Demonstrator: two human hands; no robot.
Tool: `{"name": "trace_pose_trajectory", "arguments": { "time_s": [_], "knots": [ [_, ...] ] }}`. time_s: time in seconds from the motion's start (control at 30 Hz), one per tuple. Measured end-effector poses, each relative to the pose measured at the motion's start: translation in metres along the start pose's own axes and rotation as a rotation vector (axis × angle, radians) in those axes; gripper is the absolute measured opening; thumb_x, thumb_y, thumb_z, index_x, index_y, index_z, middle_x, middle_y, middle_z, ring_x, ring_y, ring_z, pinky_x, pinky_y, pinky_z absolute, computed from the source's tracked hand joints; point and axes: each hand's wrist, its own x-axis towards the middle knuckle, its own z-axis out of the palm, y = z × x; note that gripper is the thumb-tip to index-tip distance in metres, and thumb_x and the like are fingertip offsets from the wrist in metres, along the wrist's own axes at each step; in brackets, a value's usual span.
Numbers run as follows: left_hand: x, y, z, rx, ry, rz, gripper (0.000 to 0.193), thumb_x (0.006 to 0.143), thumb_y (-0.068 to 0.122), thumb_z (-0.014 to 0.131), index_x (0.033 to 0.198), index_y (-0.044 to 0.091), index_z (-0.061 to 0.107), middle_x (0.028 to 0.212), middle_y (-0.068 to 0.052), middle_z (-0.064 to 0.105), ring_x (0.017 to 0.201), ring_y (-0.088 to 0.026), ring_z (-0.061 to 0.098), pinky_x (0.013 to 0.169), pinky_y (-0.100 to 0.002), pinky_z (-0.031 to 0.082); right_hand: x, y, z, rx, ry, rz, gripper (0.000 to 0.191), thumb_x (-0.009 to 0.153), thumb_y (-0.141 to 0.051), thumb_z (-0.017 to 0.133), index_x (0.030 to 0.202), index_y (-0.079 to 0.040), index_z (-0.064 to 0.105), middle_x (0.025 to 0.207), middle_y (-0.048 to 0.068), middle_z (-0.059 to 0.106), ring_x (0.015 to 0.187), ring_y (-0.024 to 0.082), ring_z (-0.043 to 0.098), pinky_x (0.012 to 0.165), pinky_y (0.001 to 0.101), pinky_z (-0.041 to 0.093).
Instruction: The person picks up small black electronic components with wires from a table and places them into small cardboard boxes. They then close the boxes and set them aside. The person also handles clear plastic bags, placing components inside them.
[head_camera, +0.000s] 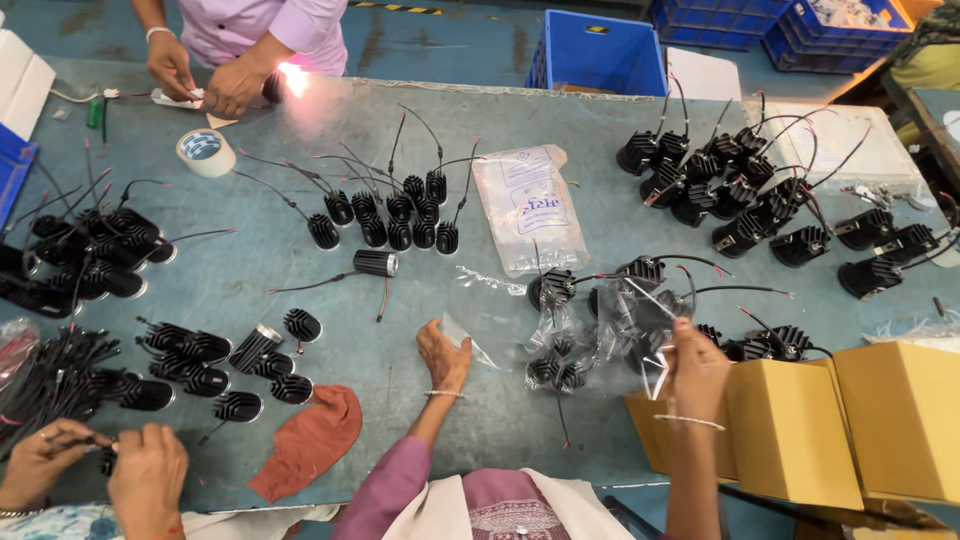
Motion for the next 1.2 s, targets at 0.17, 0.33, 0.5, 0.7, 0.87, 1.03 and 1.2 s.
{"name": "trace_pose_trajectory", "arguments": {
  "time_s": [0.17,0.33,0.5,0.7,0.87,1.03,1.2],
  "knots": [
    [0.008,0.016,-0.039,-0.67,-0.777,-0.461,0.069,0.092,0.049,0.066,0.144,0.005,0.055,0.145,-0.018,0.056,0.138,-0.03,0.049,0.11,-0.042,0.04,-0.012,0.03,0.036,0.184,-0.259,0.097,0.042,0.1,-0.033,0.068,0.068,-0.008,0.064,0.053,-0.005,0.05,0.044,0.003,0.041,0.043,0.0211,0.032],
    [0.004,0.039,-0.084,-1.378,-1.163,-0.777,0.076,0.092,0.048,0.065,0.154,0.011,0.039,0.152,-0.015,0.052,0.144,-0.026,0.046,0.112,-0.043,0.043,-0.025,0.045,0.078,0.231,-0.428,0.37,0.042,0.096,-0.036,0.068,0.064,-0.01,0.059,0.048,-0.002,0.051,0.038,0.008,0.043,0.039,0.024,0.032],
    [-0.018,0.028,-0.089,-1.739,-0.99,-0.921,0.047,0.097,0.024,0.069,0.138,0.003,0.058,0.128,-0.012,0.066,0.117,-0.023,0.063,0.098,-0.038,0.053,-0.036,0.038,0.096,0.301,-0.546,0.389,0.042,0.097,-0.036,0.07,0.067,-0.01,0.059,0.049,-0.004,0.048,0.04,0.005,0.042,0.039,0.0214,0.03],
    [-0.022,0.001,-0.12,-1.519,-0.72,-0.949,0.018,0.094,0.01,0.07,0.109,-0.001,0.071,0.098,-0.007,0.074,0.089,-0.013,0.07,0.076,-0.026,0.056,-0.053,0.036,0.099,0.118,-0.489,0.314,0.043,0.096,-0.039,0.067,0.064,-0.01,0.06,0.05,-0.004,0.049,0.039,0.005,0.04,0.038,0.0222,0.029],
    [-0.025,-0.009,-0.166,-1.341,-0.683,-0.965,0.018,0.095,0.011,0.07,0.107,-0.002,0.07,0.095,-0.008,0.074,0.087,-0.014,0.071,0.077,-0.026,0.059,-0.072,0.049,0.111,0.021,-0.491,0.214,0.047,0.098,-0.041,0.068,0.063,-0.01,0.059,0.051,-0.004,0.047,0.04,0.002,0.037,0.038,0.0207,0.025],
    [-0.03,-0.019,-0.195,-1.381,-0.528,-0.915,0.011,0.098,0.015,0.067,0.098,0.004,0.068,0.082,-0.003,0.066,0.067,-0.008,0.058,0.051,-0.021,0.044,-0.097,0.069,0.134,-0.063,-0.559,0.226,0.047,0.097,-0.04,0.067,0.063,-0.008,0.063,0.048,-0.003,0.049,0.038,0.004,0.041,0.037,0.0218,0.028],
    [-0.025,-0.015,-0.212,-1.37,-0.437,-0.885,0.015,0.099,0.02,0.064,0.088,0.01,0.06,0.077,0.001,0.057,0.059,-0.004,0.043,0.046,-0.02,0.032,-0.113,0.084,0.148,-0.116,-0.638,0.193,0.047,0.097,-0.039,0.066,0.064,-0.005,0.063,0.044,-0.001,0.048,0.035,0.006,0.04,0.036,0.0236,0.027]
  ]
}}
